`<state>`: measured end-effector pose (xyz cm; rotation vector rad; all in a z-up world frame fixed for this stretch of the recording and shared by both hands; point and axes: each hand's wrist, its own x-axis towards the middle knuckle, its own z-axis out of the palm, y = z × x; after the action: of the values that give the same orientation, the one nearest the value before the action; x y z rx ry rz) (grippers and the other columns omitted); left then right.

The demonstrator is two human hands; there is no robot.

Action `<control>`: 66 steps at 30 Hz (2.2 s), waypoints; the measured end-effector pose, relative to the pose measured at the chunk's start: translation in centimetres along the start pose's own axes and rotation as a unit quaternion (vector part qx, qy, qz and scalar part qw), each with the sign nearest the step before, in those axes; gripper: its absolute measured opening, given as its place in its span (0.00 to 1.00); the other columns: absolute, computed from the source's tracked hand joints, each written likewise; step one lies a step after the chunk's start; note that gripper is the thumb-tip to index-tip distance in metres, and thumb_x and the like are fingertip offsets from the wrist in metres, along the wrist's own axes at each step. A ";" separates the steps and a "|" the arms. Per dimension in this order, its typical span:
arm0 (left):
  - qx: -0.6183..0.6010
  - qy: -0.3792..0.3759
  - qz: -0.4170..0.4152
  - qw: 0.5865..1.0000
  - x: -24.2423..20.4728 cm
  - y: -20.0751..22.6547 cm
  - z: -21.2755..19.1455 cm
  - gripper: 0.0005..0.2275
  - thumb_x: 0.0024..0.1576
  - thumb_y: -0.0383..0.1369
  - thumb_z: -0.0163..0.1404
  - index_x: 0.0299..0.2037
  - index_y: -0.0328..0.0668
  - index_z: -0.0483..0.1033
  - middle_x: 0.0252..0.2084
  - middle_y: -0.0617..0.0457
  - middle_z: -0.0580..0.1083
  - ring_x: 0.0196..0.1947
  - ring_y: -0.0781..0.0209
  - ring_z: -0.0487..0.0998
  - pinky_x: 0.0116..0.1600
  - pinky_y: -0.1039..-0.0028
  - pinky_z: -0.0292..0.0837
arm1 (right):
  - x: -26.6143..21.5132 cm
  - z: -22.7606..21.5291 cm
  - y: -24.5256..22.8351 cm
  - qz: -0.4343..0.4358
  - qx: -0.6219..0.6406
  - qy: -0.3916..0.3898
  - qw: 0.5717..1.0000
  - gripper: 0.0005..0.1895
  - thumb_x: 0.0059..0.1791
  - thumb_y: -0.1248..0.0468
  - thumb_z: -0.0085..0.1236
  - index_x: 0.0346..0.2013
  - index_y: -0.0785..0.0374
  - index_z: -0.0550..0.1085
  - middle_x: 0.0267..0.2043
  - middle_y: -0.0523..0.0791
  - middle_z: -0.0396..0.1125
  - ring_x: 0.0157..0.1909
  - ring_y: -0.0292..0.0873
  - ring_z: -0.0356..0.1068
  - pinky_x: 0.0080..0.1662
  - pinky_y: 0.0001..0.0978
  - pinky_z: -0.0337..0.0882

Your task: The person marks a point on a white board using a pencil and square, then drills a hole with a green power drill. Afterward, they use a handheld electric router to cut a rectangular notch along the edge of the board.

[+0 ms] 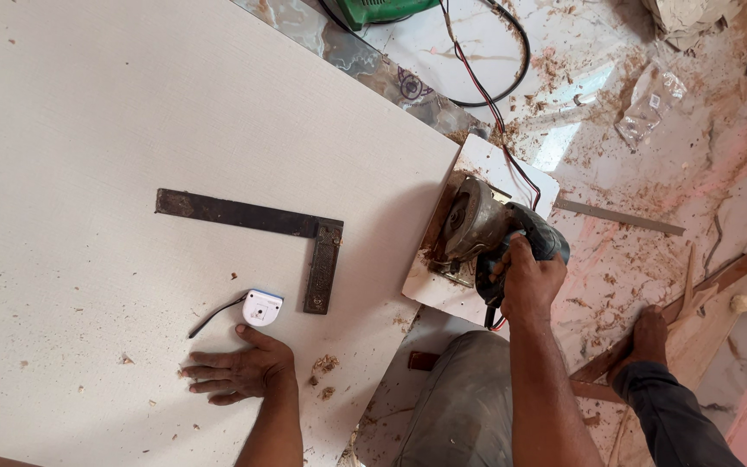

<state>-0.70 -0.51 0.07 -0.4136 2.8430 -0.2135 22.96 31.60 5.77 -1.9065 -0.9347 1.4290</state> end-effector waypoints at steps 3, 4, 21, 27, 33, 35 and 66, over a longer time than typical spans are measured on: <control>-0.002 -0.007 -0.008 1.000 0.0 0.1 0.0 0.45 0.63 0.66 0.22 0.80 0.36 0.31 0.80 0.32 0.27 0.80 0.29 0.26 0.75 0.30 0.27 | 0.2 -0.1 0.5 -0.024 -0.015 -0.010 1.000 0.05 0.52 0.69 0.53 0.41 0.68 0.74 0.24 0.44 0.66 0.20 0.38 0.67 0.24 0.33 0.69; -0.005 -0.010 -0.013 1.000 0.0 0.2 0.0 0.45 0.63 0.66 0.22 0.80 0.36 0.31 0.80 0.33 0.27 0.80 0.30 0.26 0.75 0.30 0.27 | 0.2 -0.2 0.6 -0.017 -0.010 -0.007 1.000 0.04 0.53 0.68 0.54 0.39 0.68 0.73 0.23 0.44 0.66 0.20 0.38 0.67 0.23 0.34 0.69; -0.005 -0.008 0.001 1.000 0.2 0.0 0.0 0.46 0.63 0.66 0.22 0.79 0.34 0.33 0.80 0.30 0.29 0.80 0.28 0.27 0.74 0.29 0.28 | -0.2 0.1 1.3 -0.039 -0.009 0.003 0.999 0.06 0.53 0.68 0.54 0.42 0.69 0.74 0.24 0.44 0.66 0.20 0.37 0.67 0.24 0.33 0.68; -0.001 -0.007 -0.001 1.000 0.2 0.0 -0.1 0.46 0.62 0.67 0.22 0.80 0.35 0.33 0.80 0.31 0.29 0.80 0.29 0.27 0.75 0.30 0.28 | -0.2 0.1 1.4 -0.037 -0.004 0.011 0.999 0.08 0.52 0.67 0.54 0.45 0.67 0.75 0.24 0.43 0.65 0.20 0.37 0.66 0.24 0.33 0.69; 0.003 -0.002 0.001 1.000 0.0 0.1 -0.2 0.46 0.62 0.67 0.22 0.79 0.34 0.34 0.80 0.31 0.29 0.80 0.29 0.28 0.75 0.30 0.29 | -0.2 0.2 1.7 -0.027 -0.008 0.029 0.999 0.05 0.52 0.68 0.54 0.40 0.68 0.73 0.23 0.44 0.66 0.19 0.38 0.67 0.23 0.33 0.69; 0.006 0.001 0.002 1.000 0.1 0.1 -0.2 0.46 0.62 0.67 0.22 0.80 0.34 0.34 0.80 0.31 0.30 0.80 0.29 0.28 0.75 0.30 0.29 | -0.4 0.2 1.6 -0.026 -0.008 0.030 0.999 0.05 0.53 0.68 0.54 0.39 0.68 0.72 0.23 0.43 0.65 0.20 0.38 0.67 0.22 0.33 0.69; -0.006 0.033 0.001 0.999 -0.2 0.1 0.2 0.46 0.63 0.67 0.25 0.80 0.36 0.38 0.82 0.34 0.34 0.81 0.29 0.33 0.75 0.30 0.33 | -0.2 0.2 2.4 -0.058 0.011 0.013 0.998 0.09 0.53 0.69 0.54 0.47 0.68 0.75 0.23 0.43 0.65 0.19 0.37 0.64 0.23 0.31 0.68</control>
<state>-0.48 -0.32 -0.07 -0.4142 2.9101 -0.2139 23.16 30.01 3.93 -1.8206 -0.9969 1.3382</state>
